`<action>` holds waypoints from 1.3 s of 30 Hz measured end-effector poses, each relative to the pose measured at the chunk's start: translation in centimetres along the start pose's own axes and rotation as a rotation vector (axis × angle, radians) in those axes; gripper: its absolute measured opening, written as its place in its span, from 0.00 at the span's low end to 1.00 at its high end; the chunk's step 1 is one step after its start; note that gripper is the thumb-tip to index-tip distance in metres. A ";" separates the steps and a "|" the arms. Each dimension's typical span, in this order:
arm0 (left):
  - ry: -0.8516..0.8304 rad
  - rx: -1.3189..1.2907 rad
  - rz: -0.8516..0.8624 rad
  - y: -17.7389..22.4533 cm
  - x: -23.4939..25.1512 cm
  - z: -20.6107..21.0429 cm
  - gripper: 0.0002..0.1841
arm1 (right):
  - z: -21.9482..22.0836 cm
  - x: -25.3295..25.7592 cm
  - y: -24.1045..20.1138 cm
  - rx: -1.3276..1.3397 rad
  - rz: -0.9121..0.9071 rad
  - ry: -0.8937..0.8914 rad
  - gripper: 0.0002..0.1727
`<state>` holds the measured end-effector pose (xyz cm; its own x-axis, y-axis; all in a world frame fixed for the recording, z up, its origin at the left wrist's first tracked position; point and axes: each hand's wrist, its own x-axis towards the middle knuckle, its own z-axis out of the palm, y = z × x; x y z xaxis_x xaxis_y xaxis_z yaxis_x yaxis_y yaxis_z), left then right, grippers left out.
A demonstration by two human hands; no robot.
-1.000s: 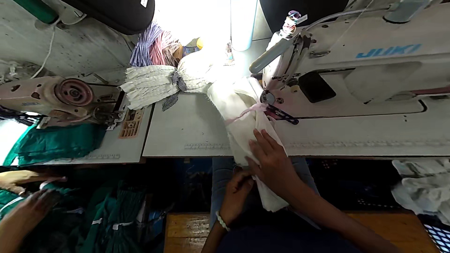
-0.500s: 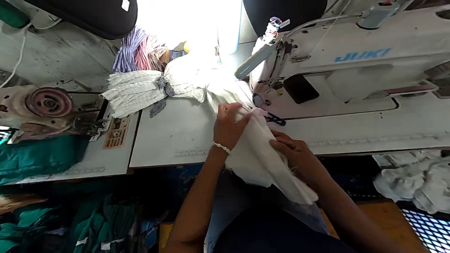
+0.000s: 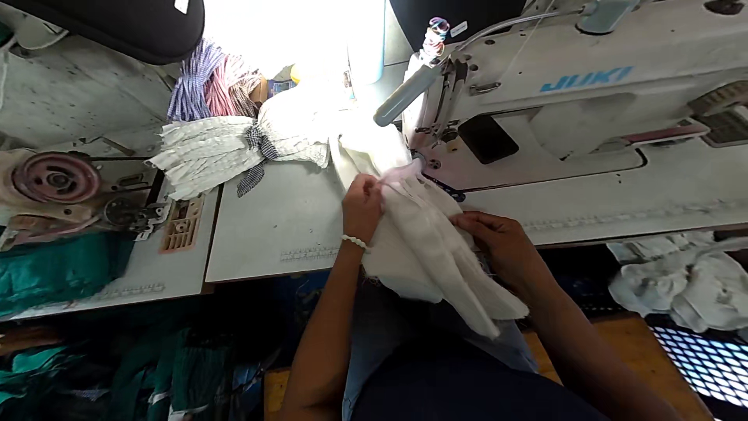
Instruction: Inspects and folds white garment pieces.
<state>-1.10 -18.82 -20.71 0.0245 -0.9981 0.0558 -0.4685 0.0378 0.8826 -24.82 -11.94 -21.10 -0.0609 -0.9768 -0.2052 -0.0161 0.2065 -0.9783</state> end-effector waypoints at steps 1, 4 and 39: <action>0.007 -0.150 -0.073 -0.6 -0.1 -0.4 0.14 | -0.6 0.2 0.2 0.032 0.014 0.003 0.11; 0.190 -0.698 -0.248 -2.2 -0.6 -2.0 0.09 | -1.6 0.1 0.3 0.021 -0.007 -0.035 0.16; -0.066 -0.592 -0.202 -0.6 -12.9 0.0 0.25 | -1.7 -3.3 1.1 -0.818 -0.324 0.198 0.18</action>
<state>-1.17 -5.96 -22.00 -0.0018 -0.9885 -0.1510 0.1083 -0.1503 0.9827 -26.31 -8.37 -21.40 -0.0990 -0.9822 0.1598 -0.7629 -0.0282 -0.6459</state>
